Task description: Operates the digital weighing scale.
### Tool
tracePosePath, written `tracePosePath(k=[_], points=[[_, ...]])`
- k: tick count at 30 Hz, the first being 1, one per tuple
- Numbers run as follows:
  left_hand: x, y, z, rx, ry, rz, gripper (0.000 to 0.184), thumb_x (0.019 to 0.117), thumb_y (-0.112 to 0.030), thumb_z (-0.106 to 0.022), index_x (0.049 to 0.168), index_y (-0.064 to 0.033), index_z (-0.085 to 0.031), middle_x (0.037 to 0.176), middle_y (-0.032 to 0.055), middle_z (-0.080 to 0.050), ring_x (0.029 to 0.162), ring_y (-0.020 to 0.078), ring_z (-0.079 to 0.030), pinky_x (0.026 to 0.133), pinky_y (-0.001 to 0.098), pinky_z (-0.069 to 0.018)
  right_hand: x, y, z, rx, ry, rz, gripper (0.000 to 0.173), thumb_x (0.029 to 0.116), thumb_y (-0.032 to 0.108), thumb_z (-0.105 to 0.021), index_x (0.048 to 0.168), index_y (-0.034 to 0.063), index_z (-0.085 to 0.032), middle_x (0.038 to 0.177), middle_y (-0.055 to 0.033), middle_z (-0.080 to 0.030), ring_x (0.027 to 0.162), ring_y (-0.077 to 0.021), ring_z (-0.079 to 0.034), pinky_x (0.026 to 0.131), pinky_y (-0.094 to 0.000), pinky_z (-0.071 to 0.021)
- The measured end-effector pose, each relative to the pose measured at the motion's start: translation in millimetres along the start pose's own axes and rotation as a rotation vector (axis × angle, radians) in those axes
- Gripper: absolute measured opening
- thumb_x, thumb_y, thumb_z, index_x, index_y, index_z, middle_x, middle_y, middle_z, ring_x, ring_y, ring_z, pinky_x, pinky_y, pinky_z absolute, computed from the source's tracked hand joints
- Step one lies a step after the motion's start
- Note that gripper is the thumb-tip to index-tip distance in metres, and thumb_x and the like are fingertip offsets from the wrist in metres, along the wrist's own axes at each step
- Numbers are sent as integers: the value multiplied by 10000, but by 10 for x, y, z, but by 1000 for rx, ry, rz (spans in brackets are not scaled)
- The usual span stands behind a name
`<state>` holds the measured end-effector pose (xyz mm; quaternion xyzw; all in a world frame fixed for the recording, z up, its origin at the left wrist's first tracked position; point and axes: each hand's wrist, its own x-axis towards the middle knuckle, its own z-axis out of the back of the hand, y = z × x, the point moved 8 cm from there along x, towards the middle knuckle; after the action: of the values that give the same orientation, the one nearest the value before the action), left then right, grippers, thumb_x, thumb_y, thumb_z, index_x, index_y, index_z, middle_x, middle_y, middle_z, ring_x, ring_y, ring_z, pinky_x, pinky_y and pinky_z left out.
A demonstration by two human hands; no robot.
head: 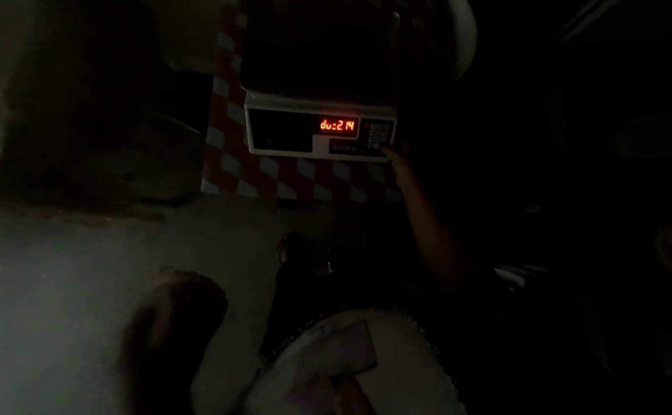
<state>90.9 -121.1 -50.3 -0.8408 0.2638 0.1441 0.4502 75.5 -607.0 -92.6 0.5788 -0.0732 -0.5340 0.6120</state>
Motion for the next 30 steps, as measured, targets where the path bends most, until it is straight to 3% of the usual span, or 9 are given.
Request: tracePosePath(k=[4,10,14,17,20,25,27,28,30], points=[[24,-13,-38,85,-42,-13,491,1078,-390,-218,1140,-163,-650,1002,23,-716,926,168,-702,774,372,-614,475,-356,43,86,31,175,502,947,187,-720,1385,10,-551,1283,-192,-626,1113,-253,-650,917,-420,-577],[20,-47,15,149,44,-26,413,1032,-444,-464,1210,-132,-668,1088,32,-705,1001,177,-685,839,366,-587,-103,-19,50,28,-11,23,401,1004,115,-635,1379,-6,-557,1330,-173,-603,1148,-198,-597,981,-367,-493],[-105,-90,-47,230,-222,63,500,1074,-381,-213,1344,-39,-458,1152,120,-649,1038,247,-661,876,435,-576,264,-305,131,77,22,134,410,957,141,-698,1338,24,-600,1270,-149,-641,1121,-202,-618,942,-378,-525],[-129,-97,-44,279,-218,51,513,1045,-379,-214,1307,-25,-477,1093,119,-659,968,239,-669,824,416,-579,379,-387,124,95,52,175,445,962,140,-690,1372,14,-570,1292,-156,-631,1142,-210,-617,960,-380,-525],[-132,-80,-26,301,-199,44,499,1042,-357,-167,1261,-66,-509,1058,92,-688,928,225,-687,787,410,-589,165,-265,92,82,25,90,412,990,89,-639,1383,21,-536,1237,-132,-621,1025,-145,-625,869,-305,-543],[-117,20,64,191,-182,51,440,1052,-358,-325,1318,-57,-506,1124,136,-663,975,272,-680,810,476,-593,387,-476,136,132,36,118,495,954,141,-705,1415,65,-543,1249,-133,-635,1011,-177,-642,822,-333,-565],[-29,105,29,151,-18,47,412,1013,-465,-482,1188,-137,-659,996,61,-697,842,190,-689,690,368,-596,421,-497,122,120,29,151,492,949,129,-709,1410,58,-553,1291,-134,-627,1088,-183,-632,894,-342,-555],[35,155,-26,141,95,59,413,989,-503,-525,1156,-164,-691,935,25,-683,768,150,-663,631,319,-566,430,-494,123,108,36,177,499,954,121,-697,1423,48,-545,1344,-138,-610,1169,-191,-609,969,-356,-529],[113,229,-102,141,192,73,425,969,-524,-562,1160,-168,-693,900,5,-672,721,131,-646,597,300,-550,471,-490,140,104,26,248,476,934,81,-695,1390,21,-571,1318,-136,-630,1170,-178,-619,983,-343,-531]])
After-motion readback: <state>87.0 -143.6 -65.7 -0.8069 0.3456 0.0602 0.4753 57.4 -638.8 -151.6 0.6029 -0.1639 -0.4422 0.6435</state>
